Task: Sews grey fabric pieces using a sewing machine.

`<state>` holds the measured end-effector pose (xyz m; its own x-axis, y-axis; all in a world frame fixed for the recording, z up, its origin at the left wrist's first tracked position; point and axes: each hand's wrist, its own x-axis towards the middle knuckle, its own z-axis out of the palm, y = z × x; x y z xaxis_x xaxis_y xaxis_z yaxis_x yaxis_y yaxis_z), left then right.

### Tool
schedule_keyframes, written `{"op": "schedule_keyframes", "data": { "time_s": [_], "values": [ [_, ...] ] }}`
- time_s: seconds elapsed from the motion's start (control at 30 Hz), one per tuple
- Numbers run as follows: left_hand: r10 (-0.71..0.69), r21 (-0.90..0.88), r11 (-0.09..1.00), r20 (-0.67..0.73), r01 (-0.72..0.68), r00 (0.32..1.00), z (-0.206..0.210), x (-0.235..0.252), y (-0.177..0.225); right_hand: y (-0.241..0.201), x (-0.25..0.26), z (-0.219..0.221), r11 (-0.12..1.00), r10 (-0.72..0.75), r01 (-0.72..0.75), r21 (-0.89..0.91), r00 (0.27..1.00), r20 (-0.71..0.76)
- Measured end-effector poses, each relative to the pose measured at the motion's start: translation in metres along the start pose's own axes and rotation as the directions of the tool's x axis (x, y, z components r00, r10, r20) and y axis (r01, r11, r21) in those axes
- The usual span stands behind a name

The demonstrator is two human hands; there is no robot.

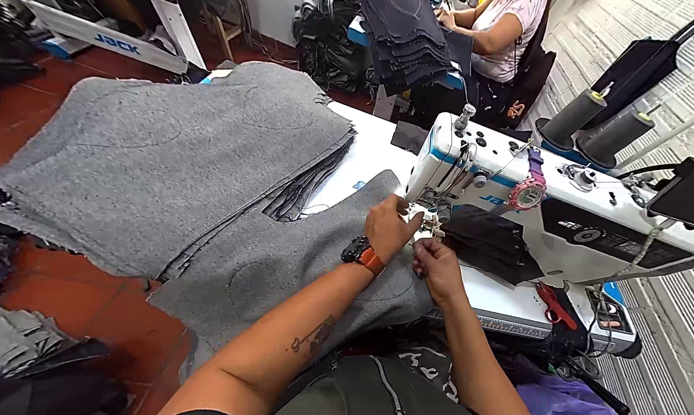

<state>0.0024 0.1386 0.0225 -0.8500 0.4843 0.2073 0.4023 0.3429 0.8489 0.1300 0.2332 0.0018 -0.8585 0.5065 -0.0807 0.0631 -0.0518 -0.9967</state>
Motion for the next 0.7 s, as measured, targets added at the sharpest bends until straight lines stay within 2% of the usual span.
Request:
{"op": "schedule_keyframes", "data": {
  "time_s": [0.13, 0.2, 0.23, 0.3, 0.37, 0.43, 0.6, 0.7],
  "values": [
    [-0.177, -0.205, 0.963, -0.004, 0.173, 0.984, 0.012, 0.004, 0.002, 0.0, -0.016, -0.005, 0.999, 0.004, -0.004, -0.04, 1.0, -0.003],
    [-0.209, -0.242, 0.951, -0.04, 0.194, 0.977, 0.012, 0.008, 0.0, 0.0, -0.025, -0.005, 0.996, -0.005, 0.005, -0.083, 1.0, 0.002],
    [-0.164, -0.206, 0.967, -0.075, 0.146, 0.984, 0.01, 0.009, -0.002, 0.0, -0.028, -0.005, 0.995, -0.018, 0.019, -0.097, 1.0, 0.009],
    [0.043, -0.029, 0.998, -0.158, -0.048, 0.987, 0.004, 0.015, -0.009, 0.003, -0.028, -0.007, 0.994, -0.054, 0.057, -0.095, 0.998, 0.033],
    [0.218, 0.129, 0.971, -0.124, -0.202, 0.968, -0.006, 0.018, -0.009, 0.004, -0.03, -0.009, 0.992, -0.073, 0.077, -0.095, 0.996, 0.045],
    [0.314, 0.24, 0.928, -0.086, -0.286, 0.946, -0.009, 0.016, -0.009, 0.005, -0.031, -0.009, 0.99, -0.089, 0.094, -0.106, 0.995, 0.051],
    [0.431, 0.348, 0.862, -0.122, -0.368, 0.894, -0.006, 0.006, -0.019, 0.004, -0.029, -0.006, 0.983, -0.098, 0.104, -0.153, 0.994, 0.047],
    [0.388, 0.347, 0.869, -0.04, -0.351, 0.921, -0.011, 0.004, -0.017, 0.008, -0.017, -0.004, 0.992, -0.111, 0.111, -0.066, 0.994, 0.006]
  ]
}}
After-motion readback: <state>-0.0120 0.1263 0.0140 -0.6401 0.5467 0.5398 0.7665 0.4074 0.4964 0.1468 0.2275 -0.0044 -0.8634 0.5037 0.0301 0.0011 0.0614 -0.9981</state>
